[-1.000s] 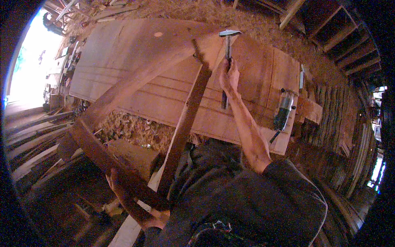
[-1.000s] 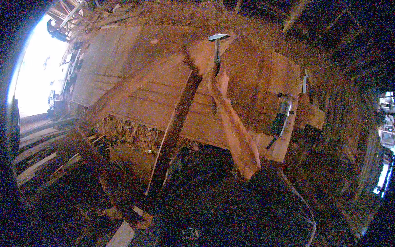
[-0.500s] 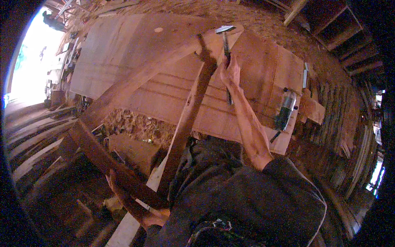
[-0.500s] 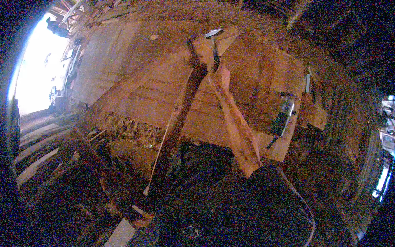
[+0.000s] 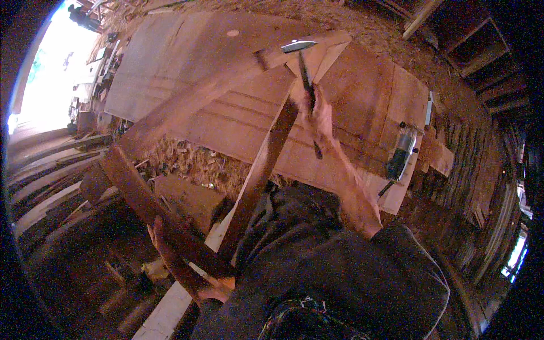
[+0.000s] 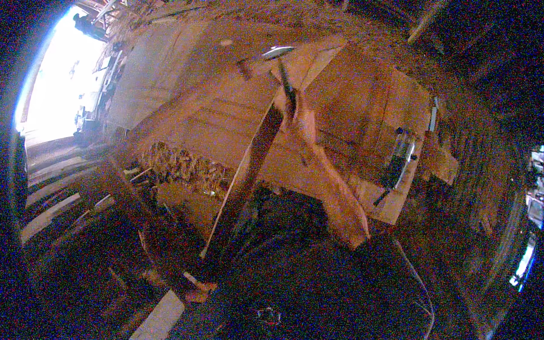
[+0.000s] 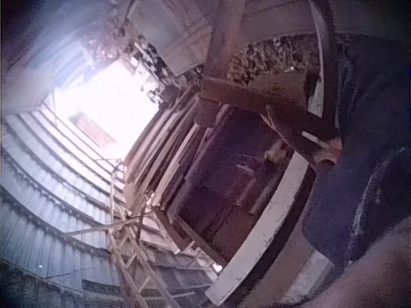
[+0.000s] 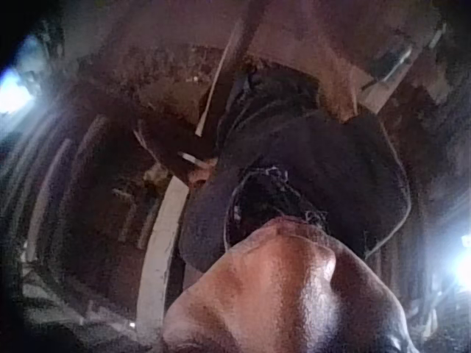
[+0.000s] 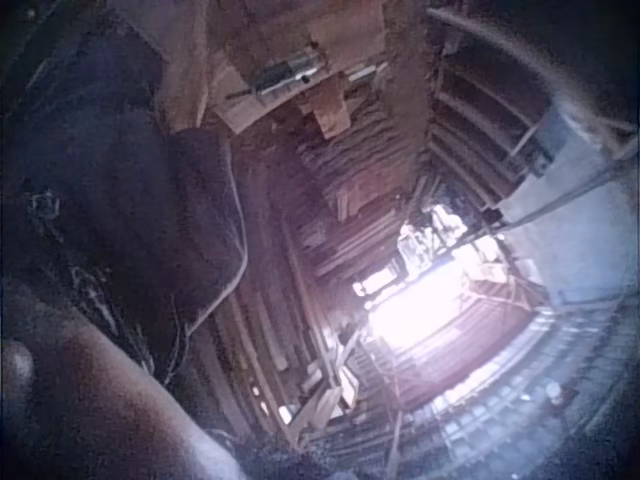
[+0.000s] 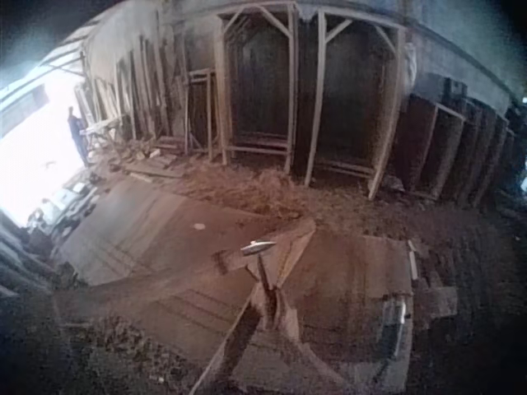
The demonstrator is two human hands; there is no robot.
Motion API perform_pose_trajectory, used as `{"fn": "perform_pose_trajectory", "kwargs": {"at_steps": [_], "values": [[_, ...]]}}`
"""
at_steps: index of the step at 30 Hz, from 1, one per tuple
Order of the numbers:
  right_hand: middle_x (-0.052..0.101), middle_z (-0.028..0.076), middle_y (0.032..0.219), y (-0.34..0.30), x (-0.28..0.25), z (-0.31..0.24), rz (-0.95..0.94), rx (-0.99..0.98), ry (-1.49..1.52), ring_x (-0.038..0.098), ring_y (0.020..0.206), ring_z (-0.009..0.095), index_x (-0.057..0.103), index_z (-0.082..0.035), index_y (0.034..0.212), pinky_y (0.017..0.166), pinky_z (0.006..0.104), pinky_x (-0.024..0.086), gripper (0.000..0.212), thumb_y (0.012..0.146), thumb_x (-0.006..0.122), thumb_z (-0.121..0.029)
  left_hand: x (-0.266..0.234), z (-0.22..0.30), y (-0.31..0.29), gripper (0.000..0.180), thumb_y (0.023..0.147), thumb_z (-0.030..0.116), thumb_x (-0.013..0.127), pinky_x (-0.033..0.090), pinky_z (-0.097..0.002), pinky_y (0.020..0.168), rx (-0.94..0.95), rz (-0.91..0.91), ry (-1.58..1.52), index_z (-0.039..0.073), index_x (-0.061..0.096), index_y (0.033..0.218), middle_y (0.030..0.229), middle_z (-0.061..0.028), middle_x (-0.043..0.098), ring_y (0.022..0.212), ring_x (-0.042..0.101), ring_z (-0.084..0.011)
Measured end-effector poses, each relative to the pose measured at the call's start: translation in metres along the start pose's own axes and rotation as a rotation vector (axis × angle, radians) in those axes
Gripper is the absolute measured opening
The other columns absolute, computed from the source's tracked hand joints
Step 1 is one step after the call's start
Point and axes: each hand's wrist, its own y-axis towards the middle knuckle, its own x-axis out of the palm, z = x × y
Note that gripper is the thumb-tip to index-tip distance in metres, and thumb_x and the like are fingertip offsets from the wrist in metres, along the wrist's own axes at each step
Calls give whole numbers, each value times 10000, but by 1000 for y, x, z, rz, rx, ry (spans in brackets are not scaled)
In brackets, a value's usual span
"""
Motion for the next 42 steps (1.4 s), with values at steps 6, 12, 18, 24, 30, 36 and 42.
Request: {"fn": "perform_pose_trajectory", "kwargs": {"at_steps": [6, 12, 18, 24, 30, 36, 42], "values": [[694, 309, 855, -8, 5, -28, 104, -297, -120, 675, 673, 492, 491, 21, 1363, 584, 570, 544, 459, 1001, 640, -219, -15, -15, 23, 583, 943, 318, 695, 608, -481, 713, -66, -167, -7, 21, 450, 1381, 1143, -177, 625, 862, 672, -332], [690, 312, 841, -8, 4, -26, 76, -204, -102, 668, 656, 497, 504, 11, 1358, 575, 584, 538, 454, 1004, 636, -241, 5, -11, 14, 578, 951, 342, 696, 553, -442, 856, 7, -11, 134, 40, 481, 1393, 1209, -124, 627, 1026, 640, -284], [693, 286, 915, -14, -6, -51, -96, 128, 5, 662, 820, 526, 524, -82, 1331, 685, 569, 526, 350, 1041, 569, -274, -17, -14, 25, 606, 945, 351, 703, 510, -424, 947, 12, 12, 211, 39, 482, 1415, 1226, -115, 629, 1053, 633, -277], [702, 293, 821, -13, -11, -47, -42, -27, -10, 673, 669, 502, 427, -34, 1426, 575, 592, 544, 516, 1013, 603, -289, -10, -21, 20, 609, 940, 365, 706, 524, -418, 912, -8, 49, 134, 30, 493, 1401, 1223, -119, 632, 1045, 638, -276], [686, 312, 943, -16, -9, -54, -89, 36, -35, 662, 836, 529, 515, -84, 1330, 685, 603, 513, 359, 1059, 534, -318, 14, -3, 11, 599, 950, 372, 697, 531, -413, 901, -32, -22, 124, 35, 498, 1403, 1221, -123, 636, 1037, 646, -277], [687, 306, 959, -19, -34, -31, -184, 118, -148, 674, 898, 511, 539, -70, 1309, 739, 569, 536, 371, 1042, 573, -326, 30, -9, 13, 537, 965, 375, 671, 554, -394, 824, -49, -40, 73, 41, 524, 1359, 1143, -113, 662, 939, 665, -265], [695, 291, 1074, -111, -82, 28, -88, 184, -153, 665, 1003, 514, 567, -34, 1314, 810, 510, 551, 446, 1036, 572, -382, 32, -12, 11, 460, 965, 378, 671, 564, -398, 789, -112, -176, 5, 45, 573, 1266, 1048, -105, 680, 899, 670, -251]]}}
